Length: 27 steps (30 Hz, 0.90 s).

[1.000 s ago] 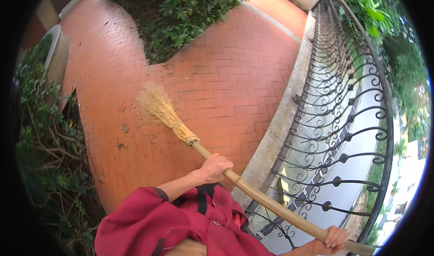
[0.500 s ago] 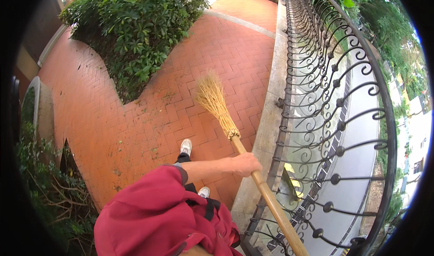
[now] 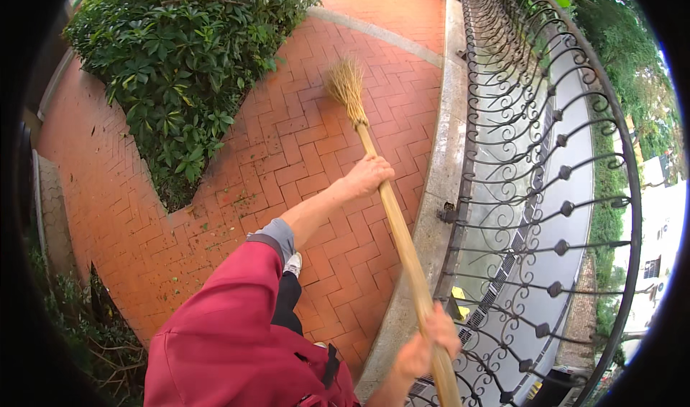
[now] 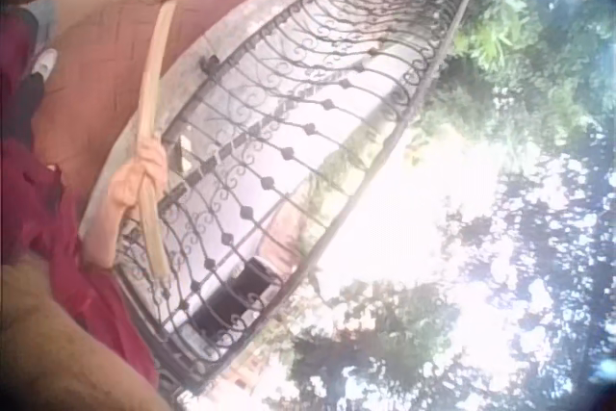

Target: The person sweeps a tiled outdoor walkway with a traditional straw broom, moving along a curved path bordered by hedges and a metal railing. The person gathers scattered leaves and debris into piles while walking forward and turning to follow the path.

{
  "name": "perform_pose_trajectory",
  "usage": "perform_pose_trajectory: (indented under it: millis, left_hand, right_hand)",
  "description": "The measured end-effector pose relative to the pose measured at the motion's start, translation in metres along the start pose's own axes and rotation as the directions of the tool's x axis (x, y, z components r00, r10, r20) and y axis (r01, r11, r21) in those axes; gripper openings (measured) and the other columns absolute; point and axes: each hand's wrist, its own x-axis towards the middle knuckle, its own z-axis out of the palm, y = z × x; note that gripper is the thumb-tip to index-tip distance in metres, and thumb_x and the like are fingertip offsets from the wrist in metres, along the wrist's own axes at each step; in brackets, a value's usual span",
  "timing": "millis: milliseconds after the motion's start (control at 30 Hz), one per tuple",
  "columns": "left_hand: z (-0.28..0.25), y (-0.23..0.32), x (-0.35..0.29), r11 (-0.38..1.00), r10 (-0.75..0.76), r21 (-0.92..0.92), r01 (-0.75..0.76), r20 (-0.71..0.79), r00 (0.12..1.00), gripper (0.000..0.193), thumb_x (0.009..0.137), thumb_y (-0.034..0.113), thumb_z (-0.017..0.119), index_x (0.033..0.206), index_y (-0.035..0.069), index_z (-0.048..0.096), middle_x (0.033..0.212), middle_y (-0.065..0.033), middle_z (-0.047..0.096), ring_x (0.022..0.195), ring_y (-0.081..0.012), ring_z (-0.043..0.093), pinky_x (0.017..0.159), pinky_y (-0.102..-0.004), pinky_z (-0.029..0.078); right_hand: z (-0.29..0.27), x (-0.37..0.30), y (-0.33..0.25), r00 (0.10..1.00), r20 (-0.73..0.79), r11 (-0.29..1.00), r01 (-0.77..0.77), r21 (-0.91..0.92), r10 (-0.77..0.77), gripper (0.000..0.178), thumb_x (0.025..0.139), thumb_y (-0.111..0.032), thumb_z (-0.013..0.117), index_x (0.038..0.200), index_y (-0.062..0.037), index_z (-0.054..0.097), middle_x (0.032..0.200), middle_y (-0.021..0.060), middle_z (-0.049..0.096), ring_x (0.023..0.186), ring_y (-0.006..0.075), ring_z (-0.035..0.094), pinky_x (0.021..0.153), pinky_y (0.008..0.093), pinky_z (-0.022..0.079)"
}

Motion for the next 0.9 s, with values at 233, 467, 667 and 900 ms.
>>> perform_pose_trajectory:
  millis: [233,467,667,900]
  left_hand:
    - [0.044,-0.061,-0.014,0.986,-0.091,-0.151,0.073,-0.118,0.989,0.014,0.076,0.007,0.065,0.086,0.009,0.054,0.090,-0.0079,0.058,0.101,-0.0269,0.059,0.091,-0.0396,0.044]
    - [0.069,-0.018,-0.031,0.963,-0.259,-0.101,0.249,-0.096,0.961,0.014,0.076,0.006,0.063,0.082,0.007,0.050,0.083,-0.0101,0.056,0.088,-0.0304,0.057,0.083,-0.0407,0.047]
    - [0.062,0.157,-0.133,0.923,-0.370,-0.212,0.321,-0.254,0.894,0.022,0.066,0.001,0.063,0.083,0.007,0.051,0.078,-0.0117,0.051,0.080,-0.0332,0.053,0.075,-0.0425,0.045]
    - [0.019,0.294,-0.279,0.788,-0.614,-0.060,0.613,-0.150,0.775,0.016,0.068,0.010,0.069,0.069,0.009,0.052,0.071,-0.0105,0.054,0.074,-0.0335,0.056,0.067,-0.0444,0.046]
  right_hand:
    - [0.019,0.047,0.092,0.961,0.270,0.978,-0.110,0.175,0.060,0.018,0.082,-0.017,0.064,0.083,-0.0080,0.048,0.080,0.0090,0.055,0.083,0.0252,0.056,0.097,0.0519,0.045]
    - [-0.090,0.132,0.034,0.870,0.446,0.973,-0.232,-0.005,0.210,0.027,0.079,-0.020,0.073,0.078,-0.0094,0.048,0.075,0.0048,0.054,0.077,0.0219,0.054,0.092,0.0456,0.045]
    - [-0.168,0.186,-0.030,0.694,0.693,0.941,-0.331,0.069,0.193,0.017,0.079,-0.017,0.066,0.076,-0.0110,0.051,0.068,0.0049,0.051,0.070,0.0222,0.053,0.085,0.0451,0.045]
    - [-0.222,0.159,-0.055,0.490,0.854,0.813,-0.561,0.155,0.176,0.015,0.077,-0.016,0.066,0.075,-0.0103,0.053,0.065,0.0059,0.053,0.065,0.0239,0.054,0.076,0.0452,0.049]
